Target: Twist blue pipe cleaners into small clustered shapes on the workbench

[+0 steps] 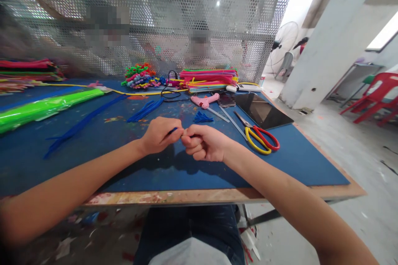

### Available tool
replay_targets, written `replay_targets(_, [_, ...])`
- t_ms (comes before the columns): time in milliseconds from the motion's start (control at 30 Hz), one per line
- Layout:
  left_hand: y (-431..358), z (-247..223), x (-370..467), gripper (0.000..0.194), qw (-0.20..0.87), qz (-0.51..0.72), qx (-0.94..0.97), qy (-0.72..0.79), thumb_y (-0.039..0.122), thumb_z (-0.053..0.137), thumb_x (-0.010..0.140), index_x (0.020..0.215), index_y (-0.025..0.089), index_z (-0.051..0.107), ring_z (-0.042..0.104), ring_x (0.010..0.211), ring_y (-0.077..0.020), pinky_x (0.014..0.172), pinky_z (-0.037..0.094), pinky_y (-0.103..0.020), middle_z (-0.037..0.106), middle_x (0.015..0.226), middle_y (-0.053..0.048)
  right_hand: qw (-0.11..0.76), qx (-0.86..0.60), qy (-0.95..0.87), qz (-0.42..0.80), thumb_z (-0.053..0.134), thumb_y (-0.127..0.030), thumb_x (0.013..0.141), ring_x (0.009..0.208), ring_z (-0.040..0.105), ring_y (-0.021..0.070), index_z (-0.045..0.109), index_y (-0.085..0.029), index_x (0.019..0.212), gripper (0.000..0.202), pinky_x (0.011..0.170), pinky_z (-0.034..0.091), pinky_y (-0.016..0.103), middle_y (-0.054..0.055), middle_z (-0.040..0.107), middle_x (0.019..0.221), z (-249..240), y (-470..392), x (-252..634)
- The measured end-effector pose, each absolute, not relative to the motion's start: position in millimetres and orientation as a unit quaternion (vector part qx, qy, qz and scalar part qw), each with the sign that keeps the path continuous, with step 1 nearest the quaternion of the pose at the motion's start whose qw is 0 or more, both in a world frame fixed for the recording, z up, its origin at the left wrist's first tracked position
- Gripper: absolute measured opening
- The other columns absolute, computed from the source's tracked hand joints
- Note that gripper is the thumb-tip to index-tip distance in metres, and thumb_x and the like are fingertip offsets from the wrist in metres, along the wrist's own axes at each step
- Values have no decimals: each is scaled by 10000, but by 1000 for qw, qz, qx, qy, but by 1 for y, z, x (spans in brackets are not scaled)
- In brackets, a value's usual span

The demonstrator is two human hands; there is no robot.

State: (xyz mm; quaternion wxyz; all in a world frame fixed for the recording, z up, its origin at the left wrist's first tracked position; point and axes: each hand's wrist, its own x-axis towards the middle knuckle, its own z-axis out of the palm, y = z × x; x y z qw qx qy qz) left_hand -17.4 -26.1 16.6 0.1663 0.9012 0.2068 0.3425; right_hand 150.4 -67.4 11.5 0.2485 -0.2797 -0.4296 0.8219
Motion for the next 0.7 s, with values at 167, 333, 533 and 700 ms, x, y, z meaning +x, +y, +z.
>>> replay_targets(167, [-19,15,-23,324,218,317,906,179,458,553,739,544,198,549,432,553,-137,602,321,-258,507,561,-27,256,-260,-450,815,458,-248,742,422,58,57,455,-168,588,174,356,104,159,-103,130,464,4,-66,147])
replay_targets(333, [-6,7,-15,605,465,411,733,279,750,318,736,617,186,502,345,409,-93,429,251,-222,404,463,25,488,-347,-599,531,469,-275,801,413,202,62,537,-162,664,190,412,189,199,-82,254,467,-1,-59,148])
replay_targets(533, [-10,7,-8,646,660,262,620,334,757,296,733,529,166,458,291,319,-57,348,197,-195,368,401,30,391,-394,-827,-87,380,-214,881,584,389,119,544,-162,678,266,574,287,253,12,465,623,-2,-47,169])
replay_targets(700, [-27,6,-2,396,575,308,685,324,541,432,816,654,179,428,345,384,-65,375,248,-184,388,484,59,307,-330,-830,-328,381,-164,893,542,369,129,536,-168,647,290,541,244,273,9,467,570,-3,-48,169])
